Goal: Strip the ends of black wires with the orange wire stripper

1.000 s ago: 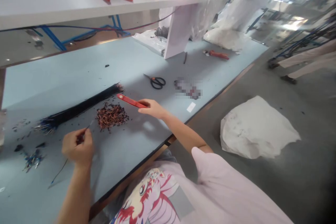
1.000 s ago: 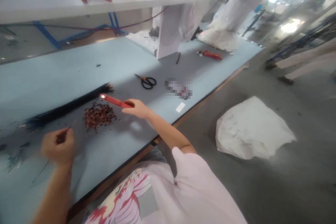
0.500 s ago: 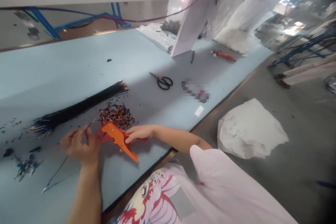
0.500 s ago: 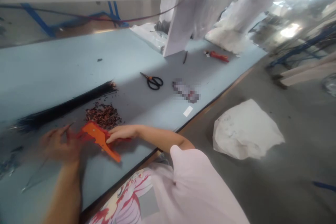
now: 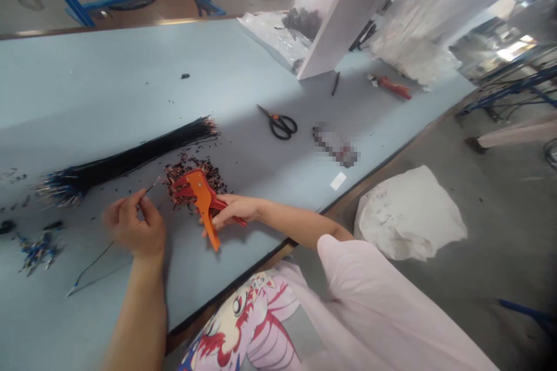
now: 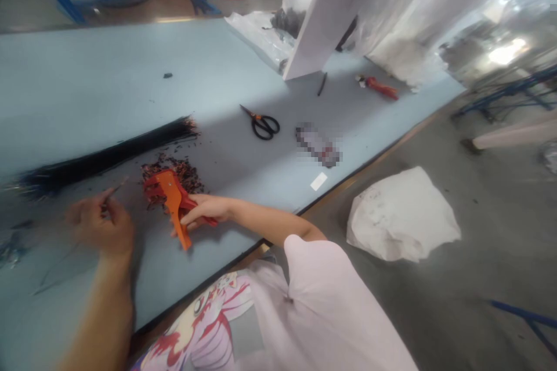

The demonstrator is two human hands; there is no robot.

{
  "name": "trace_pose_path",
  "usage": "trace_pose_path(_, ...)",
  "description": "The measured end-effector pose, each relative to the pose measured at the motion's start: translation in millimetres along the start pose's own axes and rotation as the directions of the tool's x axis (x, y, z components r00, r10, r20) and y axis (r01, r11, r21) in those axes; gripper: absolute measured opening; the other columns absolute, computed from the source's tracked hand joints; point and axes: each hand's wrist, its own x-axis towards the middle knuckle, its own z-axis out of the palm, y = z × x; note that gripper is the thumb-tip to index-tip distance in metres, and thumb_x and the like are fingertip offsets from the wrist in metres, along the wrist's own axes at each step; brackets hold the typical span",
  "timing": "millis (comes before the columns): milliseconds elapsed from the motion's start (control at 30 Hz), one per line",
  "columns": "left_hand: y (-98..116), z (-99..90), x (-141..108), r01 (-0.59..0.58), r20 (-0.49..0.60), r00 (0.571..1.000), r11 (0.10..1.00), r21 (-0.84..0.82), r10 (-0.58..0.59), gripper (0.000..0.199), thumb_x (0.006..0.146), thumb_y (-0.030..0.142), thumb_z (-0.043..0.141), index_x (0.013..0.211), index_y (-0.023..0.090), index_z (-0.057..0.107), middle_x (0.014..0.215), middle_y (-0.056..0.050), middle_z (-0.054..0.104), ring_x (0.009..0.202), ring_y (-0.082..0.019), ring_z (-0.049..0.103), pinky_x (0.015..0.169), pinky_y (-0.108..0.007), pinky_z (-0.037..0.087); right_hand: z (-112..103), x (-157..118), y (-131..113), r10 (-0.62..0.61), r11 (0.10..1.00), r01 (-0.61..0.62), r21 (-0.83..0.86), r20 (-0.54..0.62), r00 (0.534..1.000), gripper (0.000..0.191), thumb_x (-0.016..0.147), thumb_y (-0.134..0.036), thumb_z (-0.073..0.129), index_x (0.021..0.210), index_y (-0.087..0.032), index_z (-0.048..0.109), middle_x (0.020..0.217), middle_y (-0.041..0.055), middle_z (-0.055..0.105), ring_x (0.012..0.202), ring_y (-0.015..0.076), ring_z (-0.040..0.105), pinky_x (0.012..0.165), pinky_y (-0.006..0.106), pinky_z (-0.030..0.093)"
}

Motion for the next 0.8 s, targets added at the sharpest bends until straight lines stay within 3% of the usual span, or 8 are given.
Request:
trace_pose_path(133,4.9,-1.1,-3.3,-0.023,-0.009,1.0,1.0,-0.009,0.023,0.022,0.084,0.028,0.054,0.093,0.015,0.069,0.085,-0.009,0.062,0.091,-0.022,0.054,0.087,-0.04,0.041,2.6,-2.5,-0.7,-0.033,0.999,0.033,0.006,-0.062,0.998,0.042,0.065,-0.007,0.07,0.101,-0.017,0.051,0.088,0.0029,0.064,0.076,0.0189,0.068,0.07,0.034,0.055)
trace_pose_path(200,7.4,-3.5,-4.7,0.005,-0.023,1.0,0.997,-0.076,-0.007,0.021,0.086,0.03,0.054,0.089,0.014,0.067,0.08,-0.007,0.061,0.083,-0.019,0.054,0.081,-0.036,0.043,4.2,-5.0,-1.0,-0.045,0.999,0.046,0.003,-0.046,0.998,0.046,0.066,-0.008,0.068,0.108,-0.017,0.05,0.091,0.0037,0.065,0.076,0.0188,0.068,0.071,0.034,0.055)
trace_pose_path(333,8.6,-6.6,-6.3,0.223,-0.059,0.969,0.95,-0.22,-0.241,0.018,0.085,0.033,0.056,0.084,0.016,0.062,0.075,-0.002,0.057,0.065,-0.012,0.05,0.061,-0.025,0.041,4.3,-5.5,-0.6,-0.007,1.0,0.007,-0.002,0.023,1.0,0.042,0.072,-0.016,0.062,0.112,-0.016,0.051,0.088,0.0052,0.065,0.077,0.0204,0.067,0.074,0.038,0.053)
trace_pose_path(433,7.7,-6.0,-8.0,0.328,-0.011,0.937,0.889,-0.321,-0.35,0.017,0.084,0.034,0.056,0.083,0.017,0.061,0.073,-0.001,0.058,0.063,-0.01,0.051,0.06,-0.023,0.041,6.0,-3.8,0.9,0.053,0.999,-0.052,-0.009,0.052,0.997,0.037,0.074,-0.018,0.057,0.111,-0.016,0.051,0.086,0.0053,0.064,0.075,0.0206,0.066,0.075,0.042,0.053)
trace_pose_path(533,8.6,-2.0,-11.1,0.378,0.071,0.921,0.83,-0.41,-0.384,0.016,0.083,0.034,0.057,0.082,0.018,0.06,0.072,0.0,0.058,0.065,-0.011,0.053,0.062,-0.023,0.043,9.3,-3.0,2.2,0.064,0.998,-0.064,-0.017,0.025,0.998,0.034,0.077,-0.019,0.052,0.11,-0.017,0.051,0.085,0.005,0.062,0.075,0.0204,0.065,0.077,0.045,0.051)
trace_pose_path(800,36.8,3.7,-20.8,0.487,0.258,0.871,0.672,-0.558,-0.418,0.015,0.077,0.032,0.061,0.075,0.018,0.059,0.068,0.001,0.058,0.064,-0.01,0.053,0.063,-0.022,0.044,6.0,1.0,4.3,-0.034,0.995,0.031,0.091,0.035,0.999,0.031,0.075,-0.023,0.057,0.105,-0.015,0.052,0.084,0.005,0.062,0.075,0.0207,0.064,0.075,0.045,0.053)
